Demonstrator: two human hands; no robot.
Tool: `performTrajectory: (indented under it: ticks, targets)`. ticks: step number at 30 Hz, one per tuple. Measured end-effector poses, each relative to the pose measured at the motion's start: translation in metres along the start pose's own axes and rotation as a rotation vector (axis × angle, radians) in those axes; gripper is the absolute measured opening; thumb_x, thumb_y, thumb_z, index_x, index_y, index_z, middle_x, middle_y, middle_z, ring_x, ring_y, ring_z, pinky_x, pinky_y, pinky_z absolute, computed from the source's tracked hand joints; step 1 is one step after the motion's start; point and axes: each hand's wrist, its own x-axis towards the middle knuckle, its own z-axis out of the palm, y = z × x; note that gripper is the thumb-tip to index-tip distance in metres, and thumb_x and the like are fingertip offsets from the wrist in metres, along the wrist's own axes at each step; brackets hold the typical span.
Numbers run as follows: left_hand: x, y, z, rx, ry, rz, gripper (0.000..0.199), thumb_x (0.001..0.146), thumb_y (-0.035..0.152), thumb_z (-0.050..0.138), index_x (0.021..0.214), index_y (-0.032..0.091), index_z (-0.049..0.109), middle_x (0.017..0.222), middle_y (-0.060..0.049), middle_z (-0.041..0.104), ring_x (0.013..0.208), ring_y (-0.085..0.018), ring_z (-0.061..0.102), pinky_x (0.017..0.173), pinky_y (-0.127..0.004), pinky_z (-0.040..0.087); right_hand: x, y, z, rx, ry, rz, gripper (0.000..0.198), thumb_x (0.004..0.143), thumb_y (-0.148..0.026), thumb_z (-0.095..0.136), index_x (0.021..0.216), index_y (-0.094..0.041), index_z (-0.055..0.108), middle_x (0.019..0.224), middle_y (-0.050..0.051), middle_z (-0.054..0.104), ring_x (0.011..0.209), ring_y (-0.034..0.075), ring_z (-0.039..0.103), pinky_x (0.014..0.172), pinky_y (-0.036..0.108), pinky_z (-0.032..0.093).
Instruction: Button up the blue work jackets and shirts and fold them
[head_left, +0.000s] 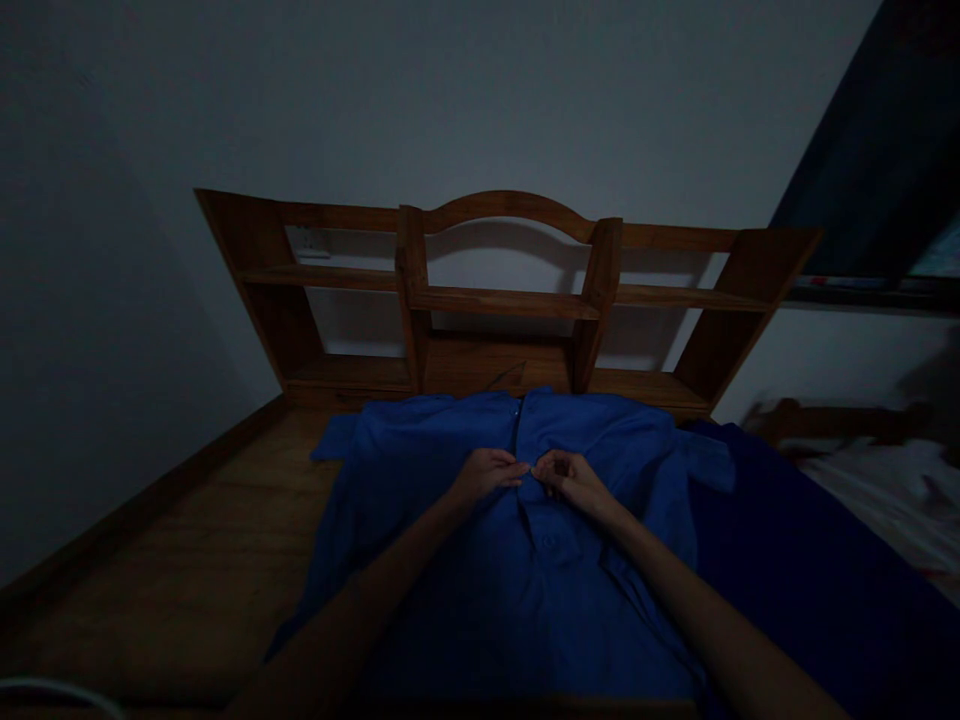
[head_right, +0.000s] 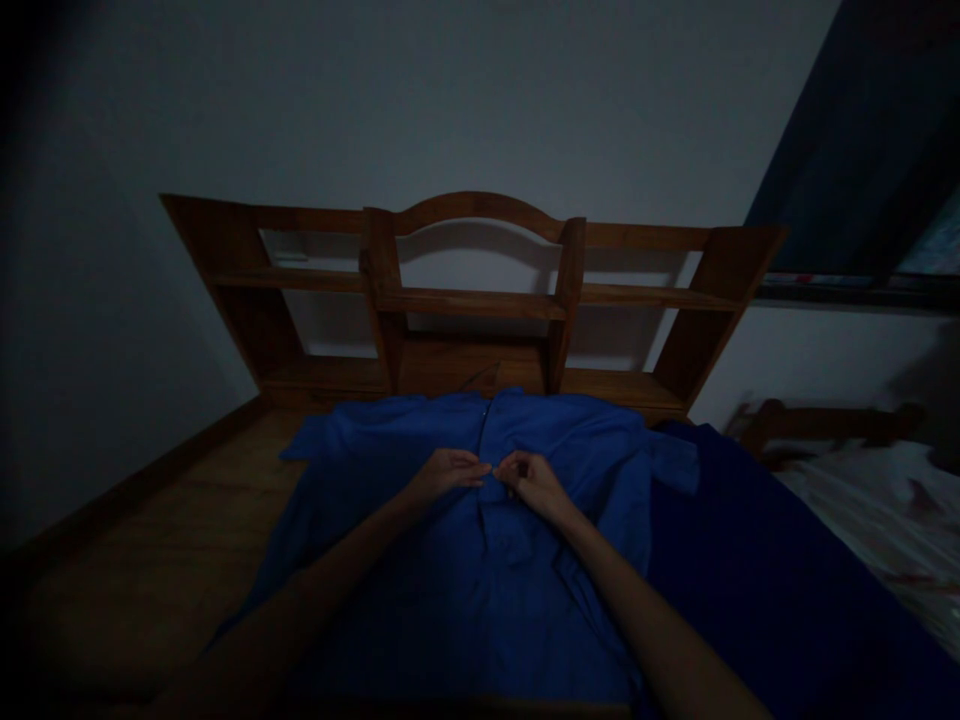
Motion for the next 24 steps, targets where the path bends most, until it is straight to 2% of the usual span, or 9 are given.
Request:
performTrajectory:
  ticks: [2,6,11,17,21,24]
  targets:
    - [-0.001,0.001,0.000,-0.007,0.004,-0.005,0.041,0.040,0.030,0.086,0.063,0.008,0.061,0.060,-0.002,0.062,0.058,-0.013,0.062,0.064,-0.027,0.055,-0.001,-0.001,0.000,-0.014,-0.002,-0.016,0.032,0.073,-0.045,0.064,0.078,-0.014,0.059,0.057,-0.002,0.053,0.047,0.009,0.047,0.045,0.020,0.034]
    - [-0.002,-0.001,0.004,-0.005,0.023,0.027,0.034,0.050,0.033,0.083,0.064,0.009,0.063,0.061,-0.001,0.062,0.057,-0.011,0.061,0.063,-0.025,0.055,-0.001,-0.005,-0.001,-0.026,0.000,-0.011,0.032,0.073,-0.046,0.063,0.078,-0.014,0.058,0.058,-0.002,0.053,0.048,0.009,0.048,0.045,0.020,0.035]
    - [-0.002,-0.009,0.010,0.058,0.096,0.199,0.026,0.061,0.033,0.076,0.069,0.011,0.066,0.069,-0.003,0.065,0.063,-0.014,0.063,0.061,-0.026,0.056,0.000,-0.009,0.001,-0.049,0.028,0.008,0.033,0.072,-0.047,0.063,0.076,-0.015,0.059,0.058,-0.002,0.054,0.048,0.010,0.047,0.046,0.021,0.035]
    - [-0.010,-0.007,0.013,0.420,0.146,0.411,0.023,0.074,0.037,0.063,0.081,0.016,0.069,0.073,-0.005,0.069,0.063,-0.017,0.065,0.057,-0.024,0.051,-0.001,-0.006,0.006,-0.076,0.075,0.004,0.030,0.072,-0.044,0.063,0.074,-0.015,0.059,0.056,-0.002,0.053,0.050,0.010,0.046,0.047,0.021,0.035]
    - [-0.017,0.004,0.011,0.681,0.071,0.617,0.017,0.079,0.031,0.058,0.082,0.020,0.071,0.079,-0.004,0.067,0.070,-0.015,0.063,0.063,-0.022,0.048,0.000,-0.001,0.006,-0.044,0.111,0.003,0.028,0.072,-0.043,0.063,0.073,-0.014,0.060,0.057,-0.002,0.053,0.050,0.009,0.046,0.048,0.021,0.034]
    - [-0.018,0.007,0.009,0.712,-0.002,0.639,0.017,0.081,0.030,0.057,0.086,0.020,0.070,0.080,-0.004,0.065,0.069,-0.013,0.061,0.063,-0.021,0.048,0.000,-0.004,0.005,0.040,0.095,0.039,0.029,0.070,-0.044,0.064,0.069,-0.014,0.061,0.052,-0.002,0.052,0.046,0.009,0.046,0.046,0.021,0.033]
